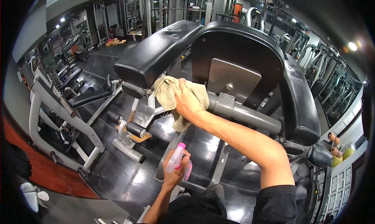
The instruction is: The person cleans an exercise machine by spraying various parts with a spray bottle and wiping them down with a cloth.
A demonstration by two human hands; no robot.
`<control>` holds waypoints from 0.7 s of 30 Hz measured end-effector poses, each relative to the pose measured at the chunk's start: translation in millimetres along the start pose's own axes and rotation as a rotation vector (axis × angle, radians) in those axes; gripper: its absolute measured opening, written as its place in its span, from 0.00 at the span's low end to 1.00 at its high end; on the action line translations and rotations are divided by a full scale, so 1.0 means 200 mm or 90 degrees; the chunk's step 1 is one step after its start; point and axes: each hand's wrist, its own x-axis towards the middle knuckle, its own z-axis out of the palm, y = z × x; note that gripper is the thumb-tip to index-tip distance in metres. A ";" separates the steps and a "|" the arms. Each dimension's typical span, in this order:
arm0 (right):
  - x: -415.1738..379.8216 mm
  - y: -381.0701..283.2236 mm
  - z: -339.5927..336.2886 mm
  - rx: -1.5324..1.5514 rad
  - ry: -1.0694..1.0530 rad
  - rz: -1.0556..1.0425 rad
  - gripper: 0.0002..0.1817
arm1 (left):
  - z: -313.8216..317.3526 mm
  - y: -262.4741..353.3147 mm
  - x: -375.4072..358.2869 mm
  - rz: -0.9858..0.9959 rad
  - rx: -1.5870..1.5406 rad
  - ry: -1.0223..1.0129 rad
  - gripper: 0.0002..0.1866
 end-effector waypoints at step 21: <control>-0.93 0.00 0.16 0.223 0.168 0.269 0.25 | -0.02 0.01 -0.01 -0.008 -0.013 0.006 0.06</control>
